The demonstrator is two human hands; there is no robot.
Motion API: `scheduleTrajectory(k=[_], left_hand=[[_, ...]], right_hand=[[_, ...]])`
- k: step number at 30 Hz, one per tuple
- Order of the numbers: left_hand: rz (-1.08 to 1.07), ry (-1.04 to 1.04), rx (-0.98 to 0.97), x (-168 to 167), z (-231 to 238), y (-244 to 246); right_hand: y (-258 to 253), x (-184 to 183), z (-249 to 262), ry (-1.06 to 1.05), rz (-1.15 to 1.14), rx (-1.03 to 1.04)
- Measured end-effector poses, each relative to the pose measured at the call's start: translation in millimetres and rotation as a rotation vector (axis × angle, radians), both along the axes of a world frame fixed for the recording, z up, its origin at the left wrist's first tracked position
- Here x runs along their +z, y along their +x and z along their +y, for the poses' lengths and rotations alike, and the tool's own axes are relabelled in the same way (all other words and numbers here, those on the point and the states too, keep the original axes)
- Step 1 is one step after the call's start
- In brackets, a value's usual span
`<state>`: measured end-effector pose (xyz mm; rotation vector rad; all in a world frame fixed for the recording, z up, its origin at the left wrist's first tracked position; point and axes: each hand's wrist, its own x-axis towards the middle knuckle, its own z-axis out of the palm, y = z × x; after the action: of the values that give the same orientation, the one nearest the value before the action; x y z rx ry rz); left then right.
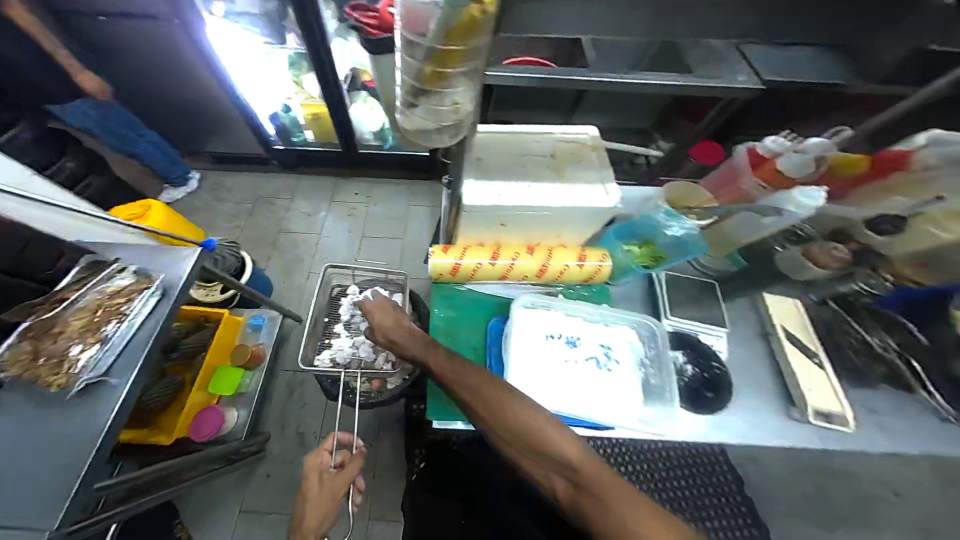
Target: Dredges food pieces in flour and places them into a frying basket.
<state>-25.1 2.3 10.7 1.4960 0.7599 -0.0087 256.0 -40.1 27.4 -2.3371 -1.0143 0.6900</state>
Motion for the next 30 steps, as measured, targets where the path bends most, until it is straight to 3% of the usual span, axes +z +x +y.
scheduleTrajectory(k=[4, 7, 10, 14, 16, 21, 26, 30], left_hand=[[0.034, -0.014, 0.008, -0.5, 6.1, -6.7], [0.041, -0.013, 0.022, -0.9, 10.5, -12.3], [0.051, 0.003, 0.023, -4.6, 13.6, -16.3], [0.077, 0.013, 0.022, -9.5, 17.2, -14.2], [0.08, 0.011, 0.012, -10.1, 17.7, -10.6], [0.097, -0.015, 0.013, -4.0, 16.9, -11.0], [0.081, -0.021, 0.041, -8.2, 10.1, -27.8], [0.072, -0.041, 0.043, -17.0, 8.1, -32.5]], right_hand=[[9.5, 36.9, -63.0, 0.347, -0.117, -0.236], [9.3, 62.5, -167.7, 0.356, -0.259, -0.381], [20.3, 27.9, -281.9, 0.135, -0.298, -0.516], [34.3, -42.9, -356.7, -0.381, -0.035, -0.576], [20.8, -59.7, -366.8, -0.498, -0.002, -0.517], [11.2, -71.6, -369.4, -0.451, -0.078, -0.509], [26.2, -57.2, -363.8, -0.429, -0.138, -0.532], [37.9, -15.6, -328.7, -0.267, -0.217, -0.532]])
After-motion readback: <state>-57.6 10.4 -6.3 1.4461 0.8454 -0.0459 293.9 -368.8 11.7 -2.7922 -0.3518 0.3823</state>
